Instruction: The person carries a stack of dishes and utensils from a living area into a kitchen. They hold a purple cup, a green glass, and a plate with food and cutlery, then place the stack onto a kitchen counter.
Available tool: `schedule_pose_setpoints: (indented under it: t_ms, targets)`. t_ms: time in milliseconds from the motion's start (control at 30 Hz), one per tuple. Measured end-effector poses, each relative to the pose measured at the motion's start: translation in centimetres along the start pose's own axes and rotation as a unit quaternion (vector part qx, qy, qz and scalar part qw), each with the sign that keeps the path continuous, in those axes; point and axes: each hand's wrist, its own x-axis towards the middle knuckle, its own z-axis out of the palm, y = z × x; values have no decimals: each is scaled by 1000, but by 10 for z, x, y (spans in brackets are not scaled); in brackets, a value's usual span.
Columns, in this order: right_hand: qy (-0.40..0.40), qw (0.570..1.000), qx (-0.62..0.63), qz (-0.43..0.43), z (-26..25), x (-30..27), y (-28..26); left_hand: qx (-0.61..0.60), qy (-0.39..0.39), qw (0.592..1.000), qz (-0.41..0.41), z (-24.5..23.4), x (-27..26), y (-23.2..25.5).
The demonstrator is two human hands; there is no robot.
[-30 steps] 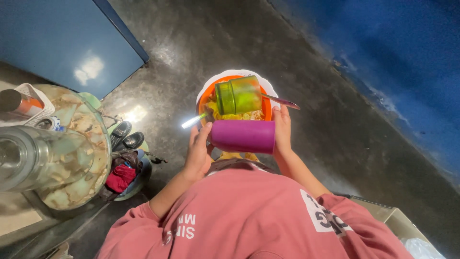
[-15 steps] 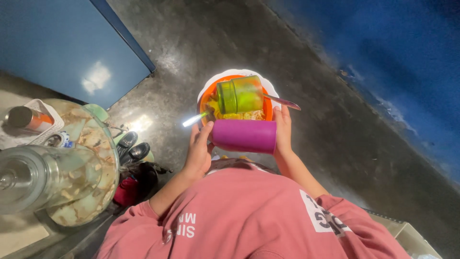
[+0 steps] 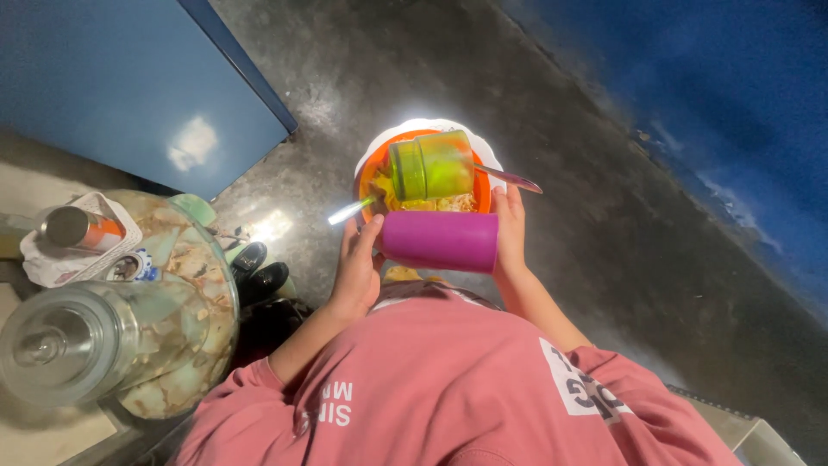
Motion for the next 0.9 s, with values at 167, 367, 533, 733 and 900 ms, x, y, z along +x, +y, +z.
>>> schedule_pose_setpoints:
  t_ms: [167, 367, 533, 733, 900]
  targets:
    - [-21, 1000, -23, -4, 11, 5, -5, -8, 8, 1000, 6, -9, 13, -5]
    - [-34, 999, -27, 2, 12, 26, -3, -12, 23, 1000, 11, -9, 31, -13]
    - [-46, 998, -38, 6, 12, 51, -9, -31, 43, 998, 24, 6, 45, -13]
    - [-71, 995, -69, 18, 18, 81, -45, -48, 59, 996, 38, 43, 56, -5]
    - [-103, 992, -77, 11, 4, 123, -50, -71, 84, 993, 50, 60, 80, -25]
